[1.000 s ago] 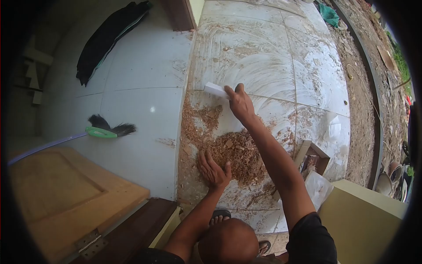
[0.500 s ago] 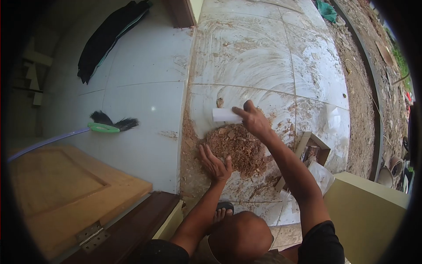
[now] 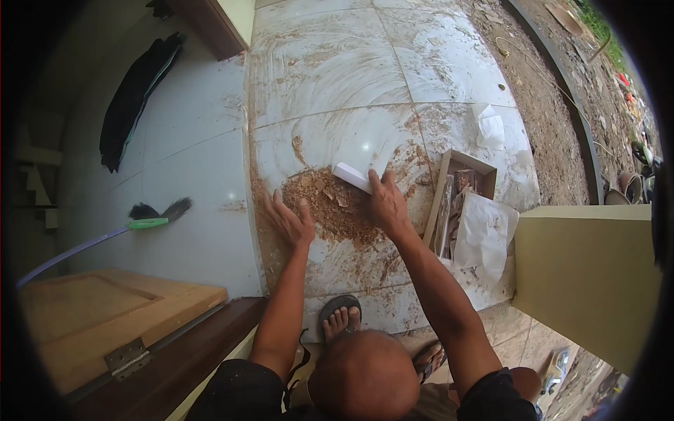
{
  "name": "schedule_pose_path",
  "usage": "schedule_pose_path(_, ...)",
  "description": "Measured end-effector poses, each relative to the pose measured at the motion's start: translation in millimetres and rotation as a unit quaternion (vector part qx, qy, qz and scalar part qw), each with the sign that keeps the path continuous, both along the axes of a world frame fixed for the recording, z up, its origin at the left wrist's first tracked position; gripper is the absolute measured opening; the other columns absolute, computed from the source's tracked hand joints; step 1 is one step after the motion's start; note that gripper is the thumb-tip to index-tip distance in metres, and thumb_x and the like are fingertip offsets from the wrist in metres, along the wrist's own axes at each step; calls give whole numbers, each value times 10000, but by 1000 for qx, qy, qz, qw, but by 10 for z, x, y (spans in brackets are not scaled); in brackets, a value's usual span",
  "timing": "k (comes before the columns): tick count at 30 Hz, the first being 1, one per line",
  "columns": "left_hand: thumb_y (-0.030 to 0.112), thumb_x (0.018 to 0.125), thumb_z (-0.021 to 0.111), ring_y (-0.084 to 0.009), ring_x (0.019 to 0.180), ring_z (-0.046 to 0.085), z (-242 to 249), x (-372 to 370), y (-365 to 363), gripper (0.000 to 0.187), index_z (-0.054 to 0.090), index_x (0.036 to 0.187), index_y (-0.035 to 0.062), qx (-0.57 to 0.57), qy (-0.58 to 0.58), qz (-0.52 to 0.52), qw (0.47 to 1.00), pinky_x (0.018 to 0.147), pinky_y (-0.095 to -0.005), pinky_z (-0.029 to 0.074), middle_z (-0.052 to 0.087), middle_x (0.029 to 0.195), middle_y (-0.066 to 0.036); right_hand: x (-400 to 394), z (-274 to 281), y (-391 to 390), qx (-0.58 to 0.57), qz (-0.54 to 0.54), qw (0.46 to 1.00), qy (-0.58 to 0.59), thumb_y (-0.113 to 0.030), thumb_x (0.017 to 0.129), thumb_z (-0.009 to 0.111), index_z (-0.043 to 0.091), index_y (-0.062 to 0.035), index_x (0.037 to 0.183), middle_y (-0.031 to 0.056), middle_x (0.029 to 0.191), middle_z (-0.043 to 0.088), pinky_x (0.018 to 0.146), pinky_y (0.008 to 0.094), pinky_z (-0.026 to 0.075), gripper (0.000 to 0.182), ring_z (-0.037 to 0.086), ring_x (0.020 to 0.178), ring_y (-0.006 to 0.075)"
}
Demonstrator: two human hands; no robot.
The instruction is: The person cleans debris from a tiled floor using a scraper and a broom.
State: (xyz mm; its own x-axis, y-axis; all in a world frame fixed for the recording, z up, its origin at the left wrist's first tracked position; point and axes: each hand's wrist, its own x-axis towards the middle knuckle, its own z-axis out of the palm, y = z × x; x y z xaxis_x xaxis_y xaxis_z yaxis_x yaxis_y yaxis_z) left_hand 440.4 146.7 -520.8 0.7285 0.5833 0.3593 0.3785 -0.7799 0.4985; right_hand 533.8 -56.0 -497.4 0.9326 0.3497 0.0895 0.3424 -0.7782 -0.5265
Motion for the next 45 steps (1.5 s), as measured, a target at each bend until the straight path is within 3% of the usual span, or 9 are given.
schedule_pose_path(4,507,922,454,-455,1334,231,-142,121,275,752,264,1390,-49,84,80,-3,993,1081,-561,211,229,1437,-286,-19,394,-209,-53,-206,975,65,-157,850,581,388,-148,1393,265,1027,467,646,490,527,577,620,728,447)
schedule_pose_path(11,469,952,420,-425,1308,301,-240,313,-12,693,292,1382,-59,-31,40,-96,994,1087,-523,248,332,1391,-272,-318,69,-56,-68,-182,979,63,-166,831,580,388,-162,1398,281,1022,485,687,508,521,599,611,743,475)
schedule_pose_path(19,289,982,427,-335,1197,475,-229,468,-752,479,406,1346,-22,-348,-74,-248,901,1022,-397,357,490,1300,-222,-469,40,220,180,-150,931,279,-213,828,526,496,-89,1291,327,1027,600,830,502,473,480,593,975,465)
schedule_pose_path(21,246,983,437,-246,1186,488,-190,486,-854,461,399,1352,-28,-522,-100,-271,802,1008,-362,378,497,1301,-185,-483,-174,168,284,-154,902,288,-180,818,504,561,-49,1210,316,1023,617,866,453,465,416,591,1026,420)
schedule_pose_path(26,153,976,448,-179,1100,520,-43,558,-1200,412,406,1351,-13,-551,-130,-258,783,960,-302,411,522,1254,-123,-533,186,-178,448,-165,817,322,-78,800,481,598,-31,1154,238,968,653,837,363,482,376,642,915,310)
schedule_pose_path(29,136,975,450,-158,1040,545,449,768,-1753,409,404,1356,-8,-541,-135,-318,767,900,-291,441,539,1224,-121,-401,633,-663,436,-200,822,307,-57,797,470,598,-33,1159,198,917,657,786,350,487,384,635,849,254)
schedule_pose_path(34,247,981,443,-231,1168,488,909,1152,-2792,438,434,1323,-26,-620,-109,-410,660,1012,-331,365,498,1287,-170,-156,1241,-1576,155,-308,932,114,-130,830,485,593,1,1056,254,898,653,767,437,489,283,644,861,373)
schedule_pose_path(37,337,929,510,-348,1267,412,578,1314,-3084,520,463,1303,-21,-324,-5,-384,865,1069,-407,314,439,1352,-234,-3,1085,-1880,-34,-358,929,90,-144,850,484,551,0,1045,295,961,608,776,480,494,251,628,862,442)
schedule_pose_path(45,327,900,566,-383,1257,388,618,570,-1752,474,508,1231,-6,-201,-79,-299,930,1043,-483,317,431,1328,-234,-31,1049,-2082,-134,-351,926,-24,-115,859,498,514,-35,1097,301,986,516,729,525,505,252,607,803,492)
